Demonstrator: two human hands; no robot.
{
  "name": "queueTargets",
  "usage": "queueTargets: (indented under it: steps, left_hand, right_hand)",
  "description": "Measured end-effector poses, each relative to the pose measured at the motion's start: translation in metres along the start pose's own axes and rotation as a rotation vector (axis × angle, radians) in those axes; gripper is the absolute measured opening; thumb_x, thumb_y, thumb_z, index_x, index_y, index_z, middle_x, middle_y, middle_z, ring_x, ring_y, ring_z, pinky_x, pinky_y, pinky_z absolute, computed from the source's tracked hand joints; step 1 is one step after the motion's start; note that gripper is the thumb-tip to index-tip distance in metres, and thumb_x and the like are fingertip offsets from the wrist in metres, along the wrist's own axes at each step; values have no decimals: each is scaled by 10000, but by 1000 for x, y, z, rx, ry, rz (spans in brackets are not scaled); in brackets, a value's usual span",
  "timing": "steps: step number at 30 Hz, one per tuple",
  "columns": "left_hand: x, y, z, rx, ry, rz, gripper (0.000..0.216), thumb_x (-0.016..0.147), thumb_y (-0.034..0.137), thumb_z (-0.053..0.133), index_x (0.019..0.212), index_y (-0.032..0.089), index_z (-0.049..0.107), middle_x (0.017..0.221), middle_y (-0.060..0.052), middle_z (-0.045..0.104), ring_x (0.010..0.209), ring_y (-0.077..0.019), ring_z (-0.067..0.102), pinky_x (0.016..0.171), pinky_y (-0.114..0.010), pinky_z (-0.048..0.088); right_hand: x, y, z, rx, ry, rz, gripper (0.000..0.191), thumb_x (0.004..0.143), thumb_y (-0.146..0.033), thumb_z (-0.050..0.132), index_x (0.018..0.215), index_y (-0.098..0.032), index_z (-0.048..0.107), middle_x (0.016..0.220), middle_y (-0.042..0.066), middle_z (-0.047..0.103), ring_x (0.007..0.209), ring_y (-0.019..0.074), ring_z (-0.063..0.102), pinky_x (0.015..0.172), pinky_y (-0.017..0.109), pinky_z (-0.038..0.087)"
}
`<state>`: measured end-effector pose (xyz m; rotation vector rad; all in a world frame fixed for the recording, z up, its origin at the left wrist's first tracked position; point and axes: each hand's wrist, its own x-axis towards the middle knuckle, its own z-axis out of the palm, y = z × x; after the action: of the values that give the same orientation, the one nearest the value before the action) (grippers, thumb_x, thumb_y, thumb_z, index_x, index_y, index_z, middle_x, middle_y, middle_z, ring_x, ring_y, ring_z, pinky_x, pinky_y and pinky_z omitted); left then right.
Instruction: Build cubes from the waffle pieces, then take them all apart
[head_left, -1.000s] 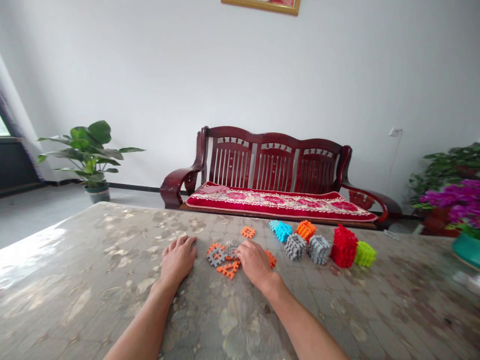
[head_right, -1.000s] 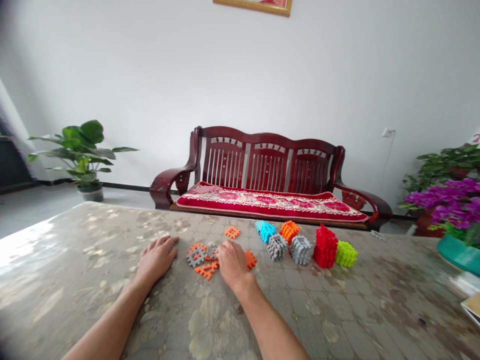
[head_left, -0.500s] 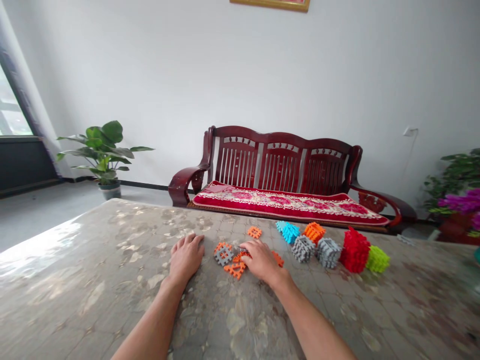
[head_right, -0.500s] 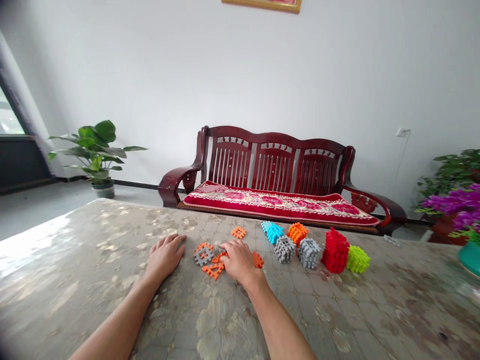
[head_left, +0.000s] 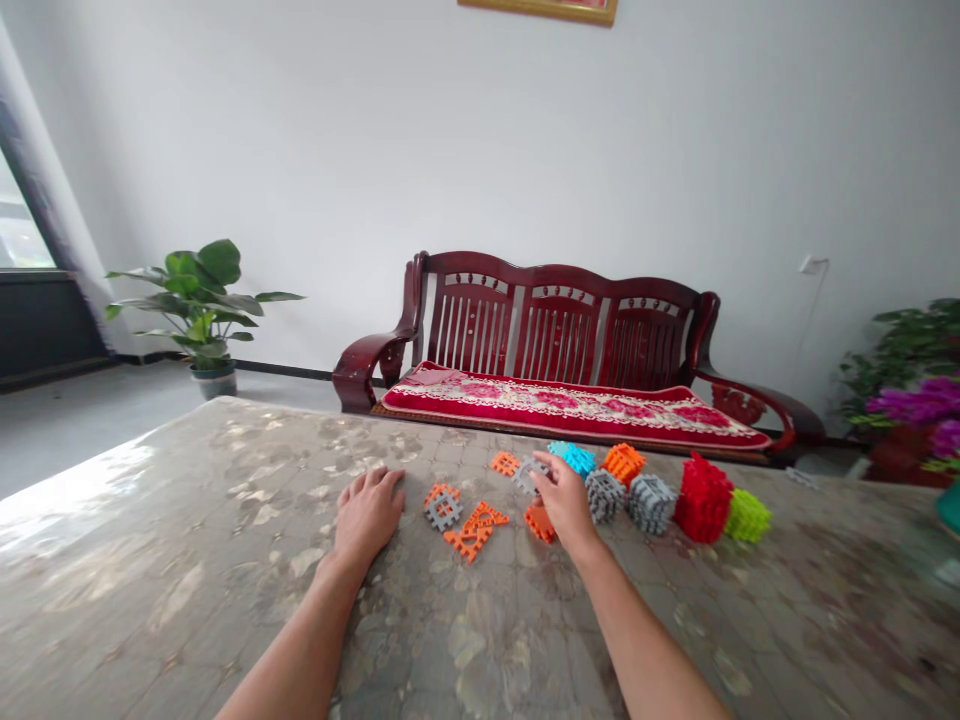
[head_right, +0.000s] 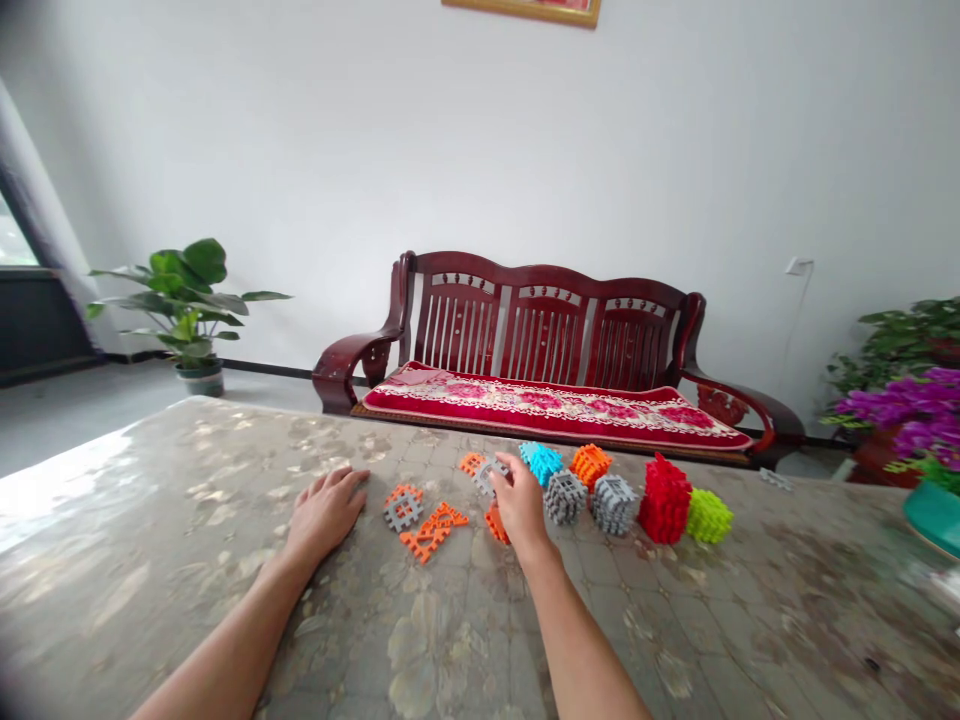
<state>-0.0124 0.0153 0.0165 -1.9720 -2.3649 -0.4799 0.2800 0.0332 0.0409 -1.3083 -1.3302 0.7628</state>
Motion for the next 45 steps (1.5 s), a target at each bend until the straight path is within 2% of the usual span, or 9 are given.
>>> queueTargets:
  steps: [4, 8, 14, 17, 20, 23, 31, 40, 45]
  left_hand:
    - [2, -2, 3, -1, 10, 10, 455, 919, 314, 381, 1312, 277, 608, 1428, -73, 544, 1321, -280, 459, 1074, -457, 356]
    - [3, -3, 5, 4, 1, 16, 462, 921, 321, 371, 1315, 270, 606, 1429, -75, 545, 1318, -276, 462, 1071, -449, 357]
    - [2, -4, 6, -1, 17, 20, 459, 917, 326, 369, 1303, 275, 612, 1434, -78, 542, 1309, -276, 468, 1054, -452, 360]
    - [3, -6, 8, -7, 22, 21, 455, 911, 329, 378, 1296, 282, 617, 1433, -76, 543, 1312, -278, 462, 1058, -451, 355]
    - [5, -7, 10, -13, 25, 19, 450, 907, 330, 389, 1293, 291, 617, 1431, -72, 544, 1310, -275, 465, 1064, -452, 353]
    - [4, -6, 9, -3, 24, 22, 457, 906, 328, 385, 1297, 282, 617, 1426, -73, 548, 1306, -278, 471, 1060, -451, 360]
    - [3, -4, 6, -2, 18, 21, 462, 912, 334, 371, 1302, 276, 613, 1435, -74, 539, 1303, -285, 468, 1051, -455, 365]
    - [4, -6, 7, 1, 16, 28, 471, 917, 342, 360, 1311, 269, 608, 1432, -81, 542, 1305, -279, 471, 1050, -443, 366]
    - [4, -6, 8, -8, 21, 20, 459, 906, 334, 388, 1303, 282, 611, 1429, -75, 546, 1305, -277, 471, 1062, -441, 356]
  right_hand:
    - [1, 3, -24, 301, 91, 125, 599, 576, -395, 743, 1119, -149, 676, 690, -23, 612, 633, 162, 579, 608, 292, 520]
    - [2, 4, -43, 345, 180, 88, 622, 462, -304, 801, 1058, -165, 690, 807, -3, 669, 737, 167, 612, 709, 298, 523]
    - [-7, 6, -58, 206, 238, 28, 486, 627, -477, 699, 975, -138, 710, 766, 45, 690, 673, 181, 600, 589, 289, 487]
    - [-16, 6, -60, 14, 197, -4, 422, 724, -442, 598, 1007, -148, 706, 872, 85, 728, 742, 219, 648, 599, 306, 518]
    - [-26, 3, -60, -393, 89, -84, 342, 794, -239, 492, 1051, -179, 709, 1026, 89, 737, 918, 229, 677, 818, 343, 533]
    - [-37, 0, -57, -802, -50, -175, 483, 786, -63, 444, 1199, -179, 667, 1238, 102, 675, 1134, 221, 622, 987, 321, 449]
    - [-47, 4, -46, -1182, -225, -139, 467, 889, -83, 393, 1298, -166, 603, 1195, 151, 681, 1069, 240, 647, 882, 320, 470]
    - [-47, 14, -59, -899, 54, -182, 492, 904, -122, 326, 1315, -165, 594, 1232, 115, 681, 1084, 209, 652, 914, 298, 481]
    - [-53, 33, -71, -681, 112, -33, 458, 874, -199, 334, 1158, -195, 693, 1027, 72, 754, 966, 216, 700, 848, 315, 522]
